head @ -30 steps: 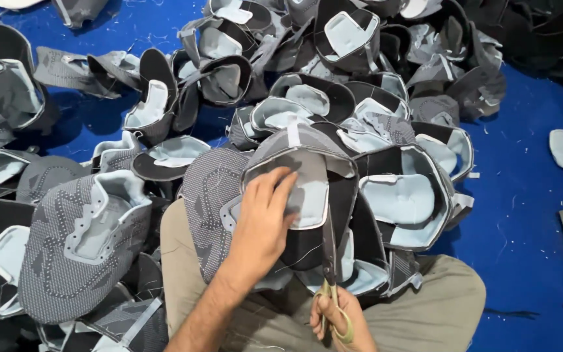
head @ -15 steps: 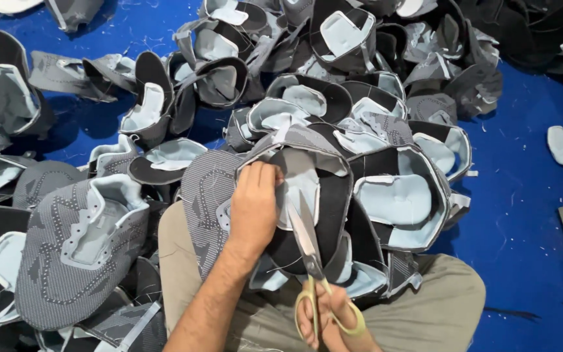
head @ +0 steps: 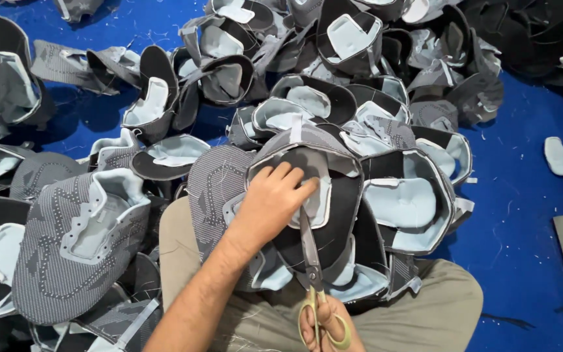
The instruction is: Trimming excess threads and fabric from shoe uppers using a pair of scissors.
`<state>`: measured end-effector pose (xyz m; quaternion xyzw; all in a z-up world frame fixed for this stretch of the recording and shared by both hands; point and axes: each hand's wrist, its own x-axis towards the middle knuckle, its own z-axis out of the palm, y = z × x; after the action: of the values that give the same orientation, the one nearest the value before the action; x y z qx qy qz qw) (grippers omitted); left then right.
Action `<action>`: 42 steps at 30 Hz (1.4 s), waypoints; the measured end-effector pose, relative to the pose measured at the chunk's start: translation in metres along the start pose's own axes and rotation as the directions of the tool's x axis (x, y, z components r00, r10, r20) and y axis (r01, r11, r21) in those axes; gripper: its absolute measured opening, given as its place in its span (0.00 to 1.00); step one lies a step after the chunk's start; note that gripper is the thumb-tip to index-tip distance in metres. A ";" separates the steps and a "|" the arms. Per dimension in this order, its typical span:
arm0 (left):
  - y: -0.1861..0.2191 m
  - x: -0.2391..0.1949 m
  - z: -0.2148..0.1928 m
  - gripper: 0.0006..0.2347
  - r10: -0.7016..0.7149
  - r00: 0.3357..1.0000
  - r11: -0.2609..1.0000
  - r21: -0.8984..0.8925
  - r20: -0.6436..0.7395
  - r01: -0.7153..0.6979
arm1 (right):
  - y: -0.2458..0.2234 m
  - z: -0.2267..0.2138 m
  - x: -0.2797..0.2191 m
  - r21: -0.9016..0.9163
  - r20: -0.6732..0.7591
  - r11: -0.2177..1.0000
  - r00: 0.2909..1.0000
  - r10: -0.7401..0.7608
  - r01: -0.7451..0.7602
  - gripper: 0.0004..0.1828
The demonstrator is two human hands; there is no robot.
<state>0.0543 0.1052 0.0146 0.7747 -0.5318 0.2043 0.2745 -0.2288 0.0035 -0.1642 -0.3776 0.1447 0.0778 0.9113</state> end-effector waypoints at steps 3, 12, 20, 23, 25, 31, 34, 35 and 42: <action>-0.003 -0.001 0.016 0.07 -0.119 0.992 0.989 -0.090 -0.044 0.115 | -0.003 -0.001 0.003 0.030 0.043 0.999 0.999 -0.026 0.025 0.31; -0.005 -0.012 0.024 0.05 -0.434 0.876 0.858 -0.393 -0.211 0.331 | -0.089 0.083 0.023 0.008 0.053 1.000 0.998 -0.021 0.021 0.33; -0.006 -0.028 0.019 0.07 -0.418 0.864 0.811 -0.544 -0.279 0.216 | -0.079 0.068 0.037 -0.023 -0.076 0.999 0.996 -0.045 0.043 0.26; 0.006 -0.032 -0.009 0.07 -0.497 0.720 0.809 -0.559 -0.484 0.182 | -0.054 0.040 0.019 -0.023 -0.113 1.000 0.993 -0.013 0.010 0.25; 0.023 -0.026 -0.042 0.11 -0.457 0.706 0.886 -0.207 -0.540 0.415 | -0.016 -0.005 0.000 -0.058 0.043 0.992 0.993 -0.114 0.116 0.26; 0.043 -0.020 -0.025 0.23 -0.543 0.825 0.837 -0.175 -0.157 0.518 | 0.065 -0.101 -0.035 -0.296 0.023 0.926 0.971 -0.238 0.234 0.26; 0.019 -0.012 0.012 0.24 -0.713 0.701 0.631 -0.426 0.012 0.648 | 0.012 -0.019 -0.024 -0.143 -0.093 0.978 0.982 -0.163 0.149 0.28; 0.021 -0.008 0.003 0.24 -0.708 0.706 0.635 -0.426 0.014 0.644 | 0.005 -0.009 -0.021 -0.141 -0.095 0.978 0.981 -0.169 0.155 0.28; 0.023 -0.067 -0.013 0.18 -0.342 0.938 0.806 -0.533 -0.064 0.257 | 0.000 0.005 -0.036 -0.046 -0.068 0.904 0.902 -0.426 0.424 0.29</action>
<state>0.0088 0.1543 -0.0117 0.7279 -0.4144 0.0681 0.5421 -0.2622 0.0058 -0.1497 -0.4165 0.0922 -0.1351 0.8943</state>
